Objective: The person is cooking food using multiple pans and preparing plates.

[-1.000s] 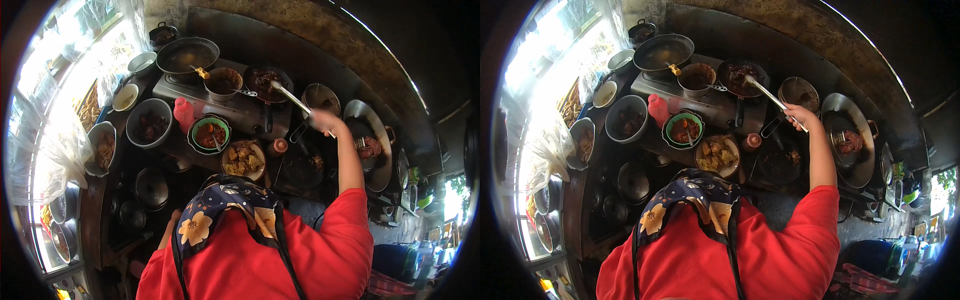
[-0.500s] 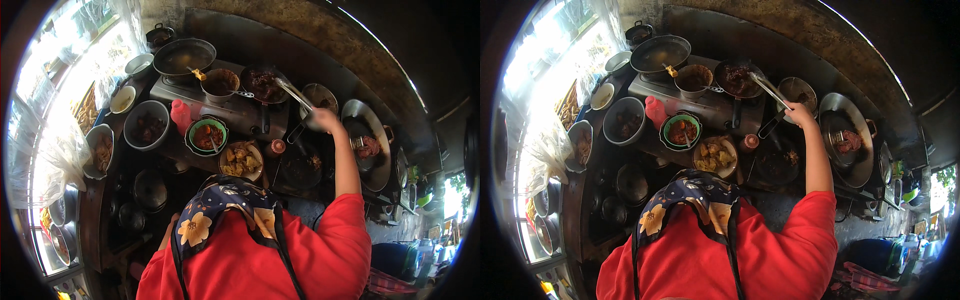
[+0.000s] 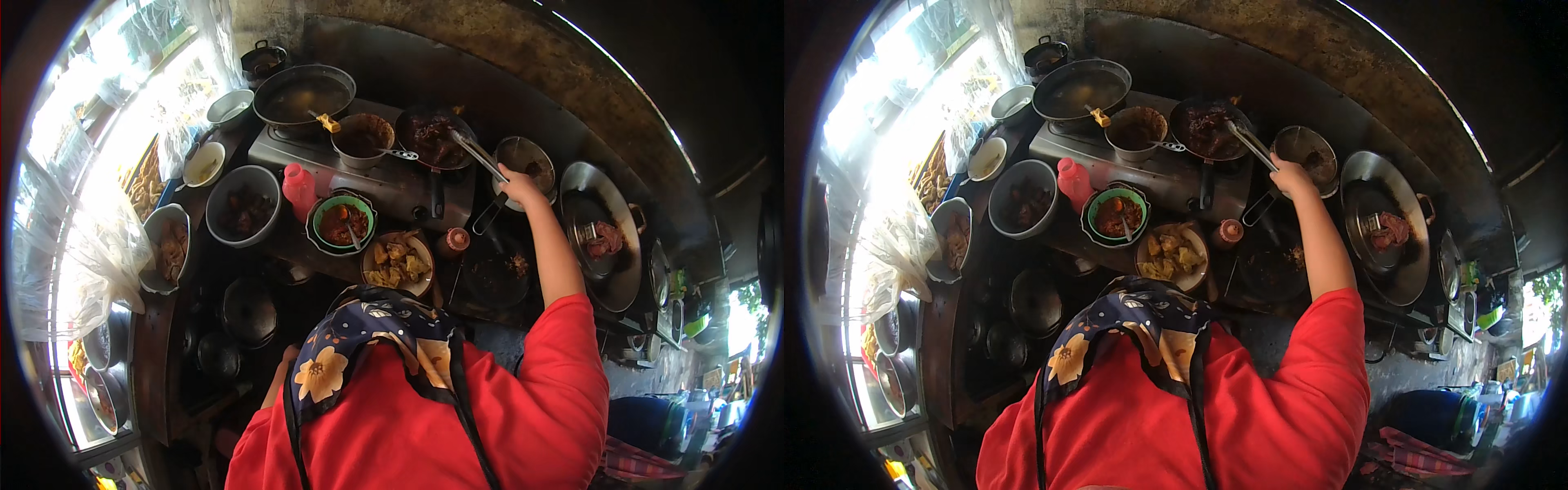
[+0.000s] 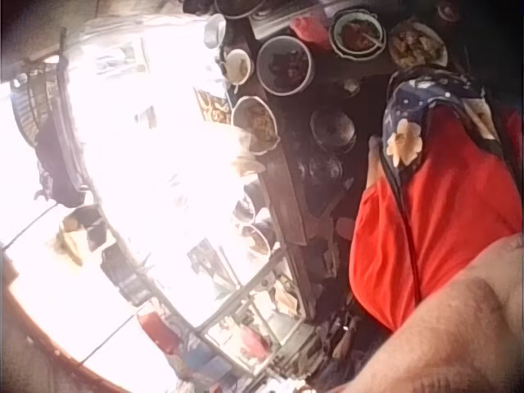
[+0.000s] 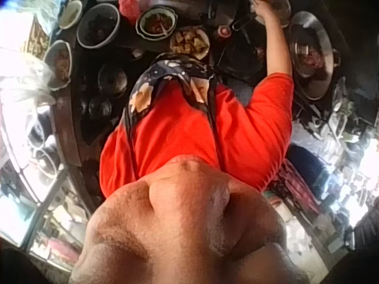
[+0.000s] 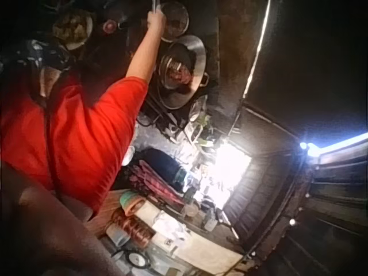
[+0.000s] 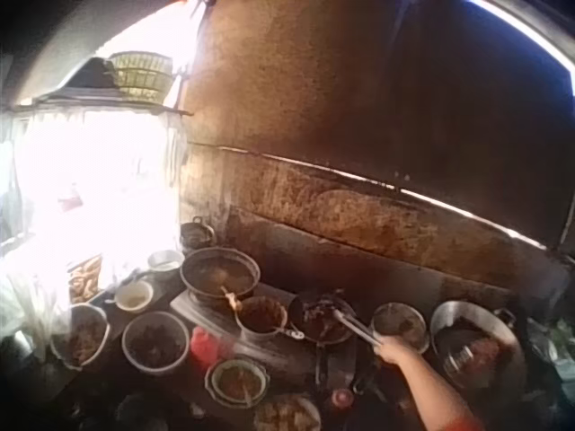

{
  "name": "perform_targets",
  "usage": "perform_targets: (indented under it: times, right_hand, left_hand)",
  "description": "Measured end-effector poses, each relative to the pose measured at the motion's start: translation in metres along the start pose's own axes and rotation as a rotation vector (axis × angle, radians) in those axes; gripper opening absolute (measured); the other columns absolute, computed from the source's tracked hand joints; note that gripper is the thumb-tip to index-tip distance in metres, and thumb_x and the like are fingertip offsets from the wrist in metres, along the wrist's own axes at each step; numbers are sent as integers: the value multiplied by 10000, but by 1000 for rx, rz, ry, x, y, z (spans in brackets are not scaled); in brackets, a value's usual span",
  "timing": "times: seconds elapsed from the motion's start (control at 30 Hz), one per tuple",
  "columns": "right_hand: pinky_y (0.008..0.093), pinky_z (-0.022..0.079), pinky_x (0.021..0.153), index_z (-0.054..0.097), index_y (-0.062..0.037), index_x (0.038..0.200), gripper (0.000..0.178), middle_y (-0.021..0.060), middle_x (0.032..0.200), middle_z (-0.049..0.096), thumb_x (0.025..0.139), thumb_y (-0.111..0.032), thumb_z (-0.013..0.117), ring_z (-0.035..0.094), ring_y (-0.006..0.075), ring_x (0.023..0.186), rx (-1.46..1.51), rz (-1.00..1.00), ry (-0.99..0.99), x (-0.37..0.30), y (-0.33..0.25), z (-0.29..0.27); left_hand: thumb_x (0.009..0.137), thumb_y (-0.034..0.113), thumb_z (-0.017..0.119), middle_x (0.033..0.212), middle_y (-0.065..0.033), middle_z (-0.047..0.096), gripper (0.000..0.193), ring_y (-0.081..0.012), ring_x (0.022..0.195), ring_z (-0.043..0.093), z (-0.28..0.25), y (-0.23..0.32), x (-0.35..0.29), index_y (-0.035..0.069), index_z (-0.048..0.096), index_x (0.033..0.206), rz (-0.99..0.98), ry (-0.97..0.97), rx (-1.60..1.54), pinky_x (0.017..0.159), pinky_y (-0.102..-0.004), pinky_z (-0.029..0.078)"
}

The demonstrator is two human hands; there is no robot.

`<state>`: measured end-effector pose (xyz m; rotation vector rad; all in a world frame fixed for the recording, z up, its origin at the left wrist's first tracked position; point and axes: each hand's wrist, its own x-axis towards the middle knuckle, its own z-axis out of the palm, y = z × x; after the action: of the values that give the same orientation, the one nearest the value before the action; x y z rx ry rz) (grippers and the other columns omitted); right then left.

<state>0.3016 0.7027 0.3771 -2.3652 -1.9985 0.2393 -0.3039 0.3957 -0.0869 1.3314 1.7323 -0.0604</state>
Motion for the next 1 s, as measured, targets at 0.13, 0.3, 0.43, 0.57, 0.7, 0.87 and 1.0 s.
perform_targets:
  times: [0.13, 0.3, 0.43, 0.57, 0.7, 0.87, 1.0]
  right_hand:
    - [298, 412, 407, 364, -321, 1293, 457, 56, 669, 507, 857, -238, 472, 488, 160, 490, 944, 310, -662, 4, -16, -26]
    - [231, 280, 339, 354, -318, 1304, 472, -9, 565, 364, 861, -193, 462, 314, 89, 398, 663, 320, -384, -21, 14, -27]
    - [252, 280, 340, 365, -304, 1301, 499, -10, 542, 365, 838, -182, 504, 327, 89, 395, 509, 228, -392, -20, -15, -31]
    - [267, 300, 338, 408, -288, 1277, 474, 1, 557, 406, 826, -208, 528, 357, 93, 400, 542, 176, -284, -7, -7, -30]
    - [245, 287, 333, 378, -289, 1295, 483, -18, 535, 366, 833, -206, 492, 337, 82, 368, 664, 246, -262, 4, -25, -13]
    - [267, 301, 346, 417, -266, 1274, 461, 8, 535, 425, 831, -182, 513, 347, 99, 394, 619, 227, -327, -1, -30, -26]
    - [265, 268, 341, 447, -270, 1252, 443, 0, 524, 409, 824, -189, 527, 322, 96, 377, 535, 175, -138, -4, -47, -24]
  left_hand:
    - [682, 388, 584, 954, -211, 599, 422, -337, 907, 579, 8, -5, -22, 48, 632, 929, -23, -7, -35, 777, -399, 465]
    - [688, 380, 576, 949, -203, 603, 404, -336, 903, 580, -8, -5, -16, 51, 635, 914, -25, -43, 77, 771, -400, 468]
    - [693, 374, 570, 945, -196, 606, 389, -335, 899, 581, -1, -10, -18, 53, 637, 902, -22, -49, 81, 766, -401, 470]
    - [697, 368, 563, 941, -189, 609, 375, -334, 896, 581, -9, 2, -7, 55, 639, 890, 57, -52, 149, 761, -402, 472]
    - [702, 361, 557, 937, -182, 611, 362, -334, 892, 582, -15, 14, 6, 56, 641, 877, 142, -44, 233, 757, -403, 475]
    - [700, 380, 555, 934, -178, 613, 373, -328, 879, 589, -15, 5, 3, 64, 645, 877, 111, 86, 184, 750, -395, 480]
    - [691, 408, 563, 927, -173, 617, 404, -318, 871, 596, -7, -14, -11, 68, 644, 895, 34, 72, 12, 744, -391, 479]
